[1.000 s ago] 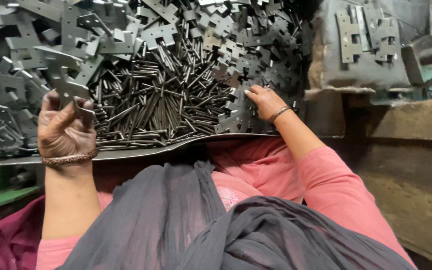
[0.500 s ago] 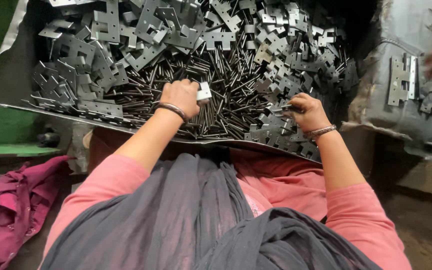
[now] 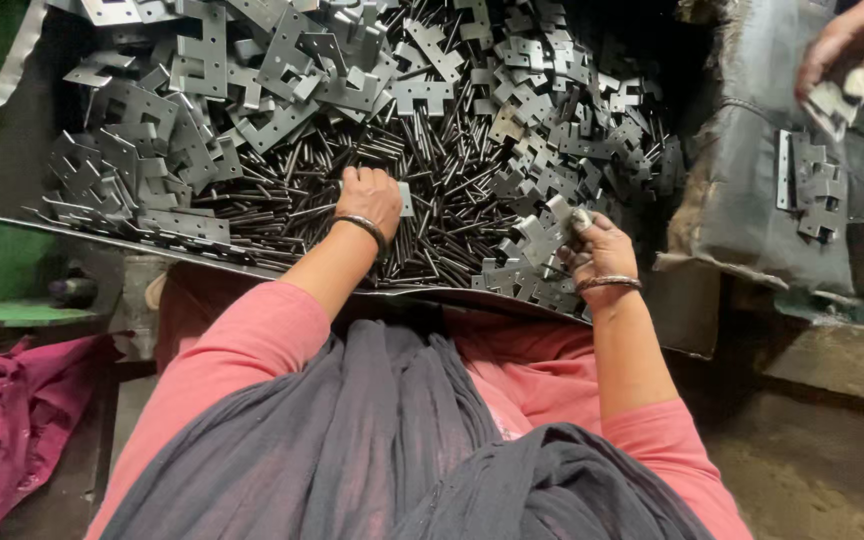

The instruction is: The person sorts through a large bin of small metal brackets and thin rods by hand, picking up individual pieces, turning them over, and setting them back down or moving them within the bin.

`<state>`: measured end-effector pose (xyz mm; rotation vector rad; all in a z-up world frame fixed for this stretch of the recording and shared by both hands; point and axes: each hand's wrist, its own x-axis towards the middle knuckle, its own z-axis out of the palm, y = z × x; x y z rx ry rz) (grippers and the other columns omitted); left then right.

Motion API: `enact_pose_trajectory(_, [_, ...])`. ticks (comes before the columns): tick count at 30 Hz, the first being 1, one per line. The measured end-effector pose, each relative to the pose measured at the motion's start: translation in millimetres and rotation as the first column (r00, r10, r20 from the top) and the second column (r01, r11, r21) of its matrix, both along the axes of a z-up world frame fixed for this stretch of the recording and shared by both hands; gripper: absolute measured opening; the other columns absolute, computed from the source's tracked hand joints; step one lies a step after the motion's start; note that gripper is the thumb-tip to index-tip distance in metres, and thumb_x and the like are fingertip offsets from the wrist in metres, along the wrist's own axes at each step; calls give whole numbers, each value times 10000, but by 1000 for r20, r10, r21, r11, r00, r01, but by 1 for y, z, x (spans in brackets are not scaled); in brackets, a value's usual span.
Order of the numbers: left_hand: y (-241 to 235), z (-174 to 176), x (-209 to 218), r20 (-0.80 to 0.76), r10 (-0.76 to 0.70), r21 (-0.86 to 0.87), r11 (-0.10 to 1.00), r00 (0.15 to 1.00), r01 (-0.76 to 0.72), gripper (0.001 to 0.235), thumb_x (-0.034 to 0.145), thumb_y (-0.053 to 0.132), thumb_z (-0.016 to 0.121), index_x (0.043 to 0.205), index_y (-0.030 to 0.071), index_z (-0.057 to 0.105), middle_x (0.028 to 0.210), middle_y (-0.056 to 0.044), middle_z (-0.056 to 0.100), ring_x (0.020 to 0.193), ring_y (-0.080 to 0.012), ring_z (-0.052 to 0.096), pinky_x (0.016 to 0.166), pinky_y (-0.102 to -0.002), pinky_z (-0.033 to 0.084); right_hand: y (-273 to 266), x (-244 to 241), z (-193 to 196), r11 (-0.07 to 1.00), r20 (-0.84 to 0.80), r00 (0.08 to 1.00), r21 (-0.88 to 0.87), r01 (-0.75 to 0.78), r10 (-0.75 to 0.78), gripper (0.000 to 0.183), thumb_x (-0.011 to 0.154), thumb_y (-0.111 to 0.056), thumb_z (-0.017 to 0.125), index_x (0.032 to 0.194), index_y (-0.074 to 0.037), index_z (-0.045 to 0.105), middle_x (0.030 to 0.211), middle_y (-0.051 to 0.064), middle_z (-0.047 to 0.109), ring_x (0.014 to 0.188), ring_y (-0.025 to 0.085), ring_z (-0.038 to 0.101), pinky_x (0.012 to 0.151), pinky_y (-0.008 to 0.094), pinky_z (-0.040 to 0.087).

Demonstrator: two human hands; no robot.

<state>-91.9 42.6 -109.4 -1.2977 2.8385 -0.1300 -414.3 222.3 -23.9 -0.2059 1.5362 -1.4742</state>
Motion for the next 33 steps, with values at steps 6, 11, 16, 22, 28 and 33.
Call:
enact_pose_trajectory(6, [1, 29, 38, -459, 346, 691, 718, 818, 84, 221, 1091, 206, 546, 1260, 66, 577, 1088, -195, 697, 1028, -392, 631, 880, -519, 493, 16, 10, -9, 930, 254, 945, -351, -108, 205, 61, 1062, 4, 680, 1115, -21, 699, 872, 44, 672, 570, 96, 582, 446, 228, 481])
enact_pose_trajectory(11, [19, 32, 50, -432, 902, 733, 357, -9, 578, 209, 1066, 159, 622, 1258, 97, 565, 1094, -101, 701, 951, -238, 695, 824, -400, 551, 14, 57, 26, 838, -612, 767, -304, -454, 194, 126, 1104, -19, 651, 1087, 64, 743, 1197, 142, 703, 1040, 187, 695, 929, 302, 605])
enact_pose_trajectory(16, [53, 41, 22, -55, 987, 409, 159, -150, 899, 390, 890, -73, 640, 1263, 26, 583, 1185, -151, 732, 1053, -257, 738, 940, -386, 603, -1, 122, 66, 823, -957, 289, -149, -548, 19, 265, 861, 26, 783, 1104, 18, 676, 1308, 228, 579, 969, 224, 702, 808, 318, 611])
enact_pose_trajectory(22, [104, 16, -34, 257, 964, 110, 46, -73, 993, 410, 1046, 340, 694, 1222, -12, 581, 1064, -142, 702, 949, -281, 710, 889, -417, 588, 1, 178, 46, 763, -981, 58, 104, -638, 183, 502, 895, 28, 728, 1378, 14, 593, 1265, 177, 680, 1045, 286, 719, 890, 350, 589])
enact_pose_trajectory(28, [97, 41, -36, -383, 924, 722, 292, 11, 628, 931, 814, 586, 875, 1360, -40, 453, 1198, -168, 681, 1142, -297, 660, 1062, -434, 523, -5, 168, 28, 675, -948, 50, 187, -714, 315, 643, 837, 87, 600, 1469, -6, 520, 1266, 225, 682, 1076, 347, 686, 922, 371, 565])
enact_pose_trajectory(33, [16, 92, 89, -488, -31, 594, 720, 872, 359, 1031, 656, 552, 908, 1489, 127, 474, 1317, -200, 653, 1189, -383, 636, 994, -451, 519, -3, 130, 40, 838, -236, 885, -295, -459, 402, 546, 1022, 116, 570, 1565, 98, 523, 1348, 198, 677, 1013, 228, 658, 843, 324, 549])
